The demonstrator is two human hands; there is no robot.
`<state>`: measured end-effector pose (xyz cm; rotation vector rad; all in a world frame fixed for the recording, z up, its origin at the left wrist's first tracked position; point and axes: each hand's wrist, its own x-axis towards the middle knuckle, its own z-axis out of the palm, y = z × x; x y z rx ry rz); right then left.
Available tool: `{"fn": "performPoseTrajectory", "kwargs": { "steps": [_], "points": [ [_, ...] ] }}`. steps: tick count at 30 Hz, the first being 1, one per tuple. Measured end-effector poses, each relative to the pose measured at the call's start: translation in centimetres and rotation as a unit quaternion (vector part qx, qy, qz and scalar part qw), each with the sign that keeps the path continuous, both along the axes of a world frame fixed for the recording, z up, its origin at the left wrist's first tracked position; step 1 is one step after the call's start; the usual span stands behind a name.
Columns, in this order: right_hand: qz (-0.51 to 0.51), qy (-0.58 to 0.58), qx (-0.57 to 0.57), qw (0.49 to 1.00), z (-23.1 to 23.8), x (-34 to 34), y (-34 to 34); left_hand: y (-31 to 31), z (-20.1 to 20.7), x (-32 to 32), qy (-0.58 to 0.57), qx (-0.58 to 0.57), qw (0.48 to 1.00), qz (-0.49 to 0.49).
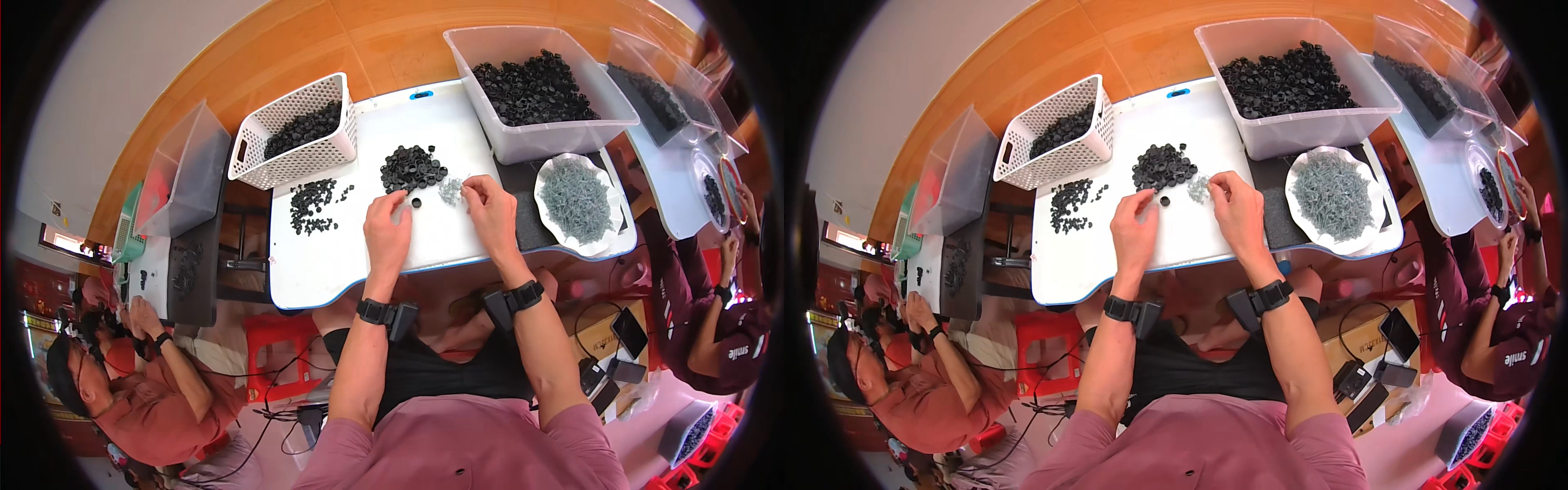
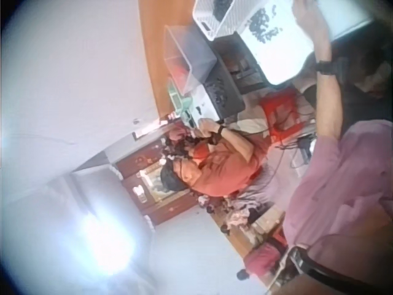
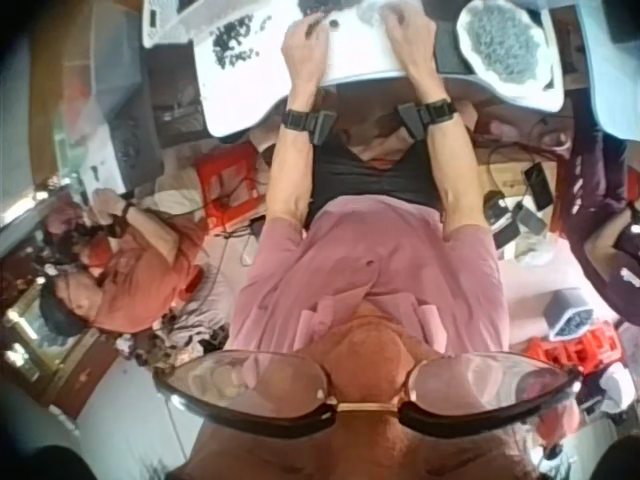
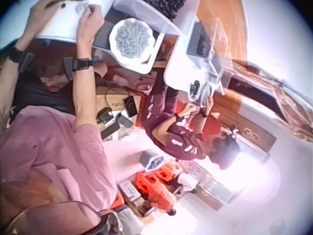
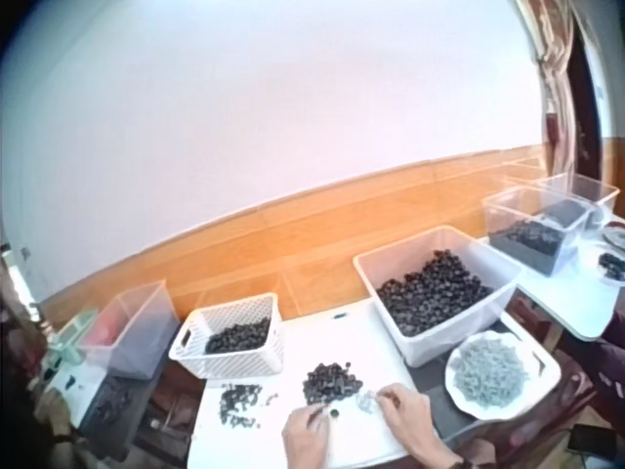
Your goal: The person assembles small plastic housings by hand, inserting white internal components into black plastic housings, taking parts from plastic storage bins and placing the assembled units into a white assembly tray.
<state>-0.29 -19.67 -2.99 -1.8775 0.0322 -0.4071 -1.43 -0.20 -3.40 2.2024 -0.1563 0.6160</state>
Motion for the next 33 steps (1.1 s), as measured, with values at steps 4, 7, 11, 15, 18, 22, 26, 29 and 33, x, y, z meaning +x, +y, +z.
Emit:
{"fn": "performPoseTrajectory", "kwargs": {
  "steps": [4, 7, 11, 15, 18, 22, 26, 29, 33],
  "points": [
    [0.014, -0.002, 0.006, 1.0, -0.3, 0.2, -0.1, 1.6, 0.5, 0.3, 0.023, -0.047, 0.998, 0.027],
    [0.017, -0.026, -0.024, 0.999, 0.1, 0.1, 0.0, 2.3, 0.9, 0.5, 0.045, -0.022, 0.998, 0.033],
    [0.018, -0.022, -0.018, 0.999, 0.1, 0.1, 0.0, 2.4, 1.1, 1.2, 0.058, 0.039, 0.997, 0.015],
    [0.018, -0.013, -0.022, 1.0, 0.2, -0.1, -0.1, 2.2, 0.6, 1.0, 0.047, 0.059, 0.997, 0.023],
    [0.021, -0.017, -0.02, 0.999, 0.1, -0.2, -0.2, 1.8, 0.3, 0.7, 0.001, 0.137, 0.991, 0.011],
    [0.028, -0.028, -0.012, 0.999, 0.2, -0.4, -0.1, 2.1, 0.4, 0.9, 0.029, 0.118, 0.992, 0.016],
    [0.036, -0.022, -0.012, 0.999, 0.2, -0.5, -0.2, 1.6, 1.0, 0.5, 0.032, 0.089, 0.995, 0.021],
    [0.05, -0.012, 0.027, 0.998, -0.2, -0.4, -0.4, -0.5, 2.1, -0.9, 0.036, -0.01, 0.999, 0.003],
    [0.072, 0.024, 0.129, 0.989, 0.2, -0.6, -0.3, -2.9, 1.4, -1.3, 0.087, -0.091, 0.99, -0.062]
  ]
}}
